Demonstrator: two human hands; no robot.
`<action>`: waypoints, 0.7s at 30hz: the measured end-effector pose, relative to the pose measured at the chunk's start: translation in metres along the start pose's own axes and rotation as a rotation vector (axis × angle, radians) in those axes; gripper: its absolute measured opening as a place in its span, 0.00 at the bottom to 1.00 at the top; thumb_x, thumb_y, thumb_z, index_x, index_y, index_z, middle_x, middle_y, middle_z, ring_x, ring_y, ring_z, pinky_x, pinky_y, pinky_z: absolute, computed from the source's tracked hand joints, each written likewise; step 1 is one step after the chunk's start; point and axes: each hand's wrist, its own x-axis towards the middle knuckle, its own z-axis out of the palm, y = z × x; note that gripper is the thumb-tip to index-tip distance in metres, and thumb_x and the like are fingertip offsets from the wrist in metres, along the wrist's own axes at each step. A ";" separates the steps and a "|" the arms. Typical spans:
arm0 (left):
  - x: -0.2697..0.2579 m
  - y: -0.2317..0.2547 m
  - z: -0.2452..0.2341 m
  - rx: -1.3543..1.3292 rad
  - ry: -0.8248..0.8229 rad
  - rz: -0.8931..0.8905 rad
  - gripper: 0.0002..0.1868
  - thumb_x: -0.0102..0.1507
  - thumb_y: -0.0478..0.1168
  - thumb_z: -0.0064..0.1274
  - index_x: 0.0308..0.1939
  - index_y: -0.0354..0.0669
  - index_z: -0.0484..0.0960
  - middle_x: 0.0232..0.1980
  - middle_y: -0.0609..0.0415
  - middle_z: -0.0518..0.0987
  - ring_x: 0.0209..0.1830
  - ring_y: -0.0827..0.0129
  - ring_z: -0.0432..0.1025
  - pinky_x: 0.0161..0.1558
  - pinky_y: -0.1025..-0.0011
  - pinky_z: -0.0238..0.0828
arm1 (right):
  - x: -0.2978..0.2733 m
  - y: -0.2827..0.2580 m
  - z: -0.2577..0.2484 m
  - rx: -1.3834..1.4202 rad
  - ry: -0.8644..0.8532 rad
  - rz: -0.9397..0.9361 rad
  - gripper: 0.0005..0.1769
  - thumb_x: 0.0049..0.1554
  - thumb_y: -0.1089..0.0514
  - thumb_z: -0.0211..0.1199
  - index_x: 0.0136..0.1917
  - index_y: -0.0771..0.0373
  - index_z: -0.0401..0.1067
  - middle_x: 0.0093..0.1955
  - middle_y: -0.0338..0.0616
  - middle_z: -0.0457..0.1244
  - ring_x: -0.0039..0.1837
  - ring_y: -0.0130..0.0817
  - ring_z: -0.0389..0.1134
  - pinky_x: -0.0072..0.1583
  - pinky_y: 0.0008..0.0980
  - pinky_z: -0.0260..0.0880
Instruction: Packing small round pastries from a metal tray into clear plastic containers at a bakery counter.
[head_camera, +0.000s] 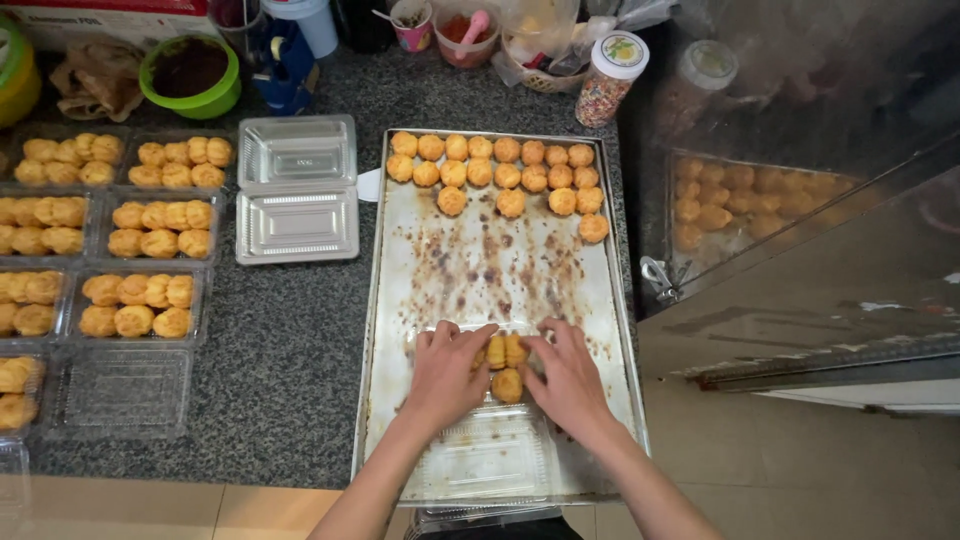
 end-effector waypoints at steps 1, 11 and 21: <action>-0.003 -0.003 0.002 -0.019 0.056 0.018 0.30 0.66 0.47 0.60 0.75 0.64 0.81 0.60 0.61 0.88 0.64 0.60 0.68 0.67 0.55 0.59 | -0.005 -0.005 -0.006 -0.012 0.031 0.014 0.17 0.67 0.51 0.67 0.67 0.55 0.79 0.74 0.46 0.63 0.75 0.50 0.64 0.72 0.47 0.70; -0.082 -0.041 0.007 -0.277 0.485 -0.426 0.33 0.73 0.51 0.55 0.80 0.42 0.74 0.67 0.42 0.77 0.68 0.48 0.70 0.69 0.51 0.68 | -0.021 0.017 0.002 0.522 -0.076 0.471 0.30 0.70 0.45 0.59 0.83 0.50 0.70 0.77 0.42 0.71 0.72 0.39 0.76 0.73 0.42 0.77; -0.121 -0.040 0.030 -0.609 0.565 -0.610 0.17 0.70 0.45 0.55 0.61 0.53 0.89 0.43 0.59 0.91 0.36 0.70 0.81 0.48 0.67 0.79 | -0.002 0.048 0.056 0.970 -0.068 0.440 0.19 0.69 0.63 0.64 0.71 0.54 0.78 0.52 0.44 0.69 0.35 0.42 0.76 0.30 0.37 0.68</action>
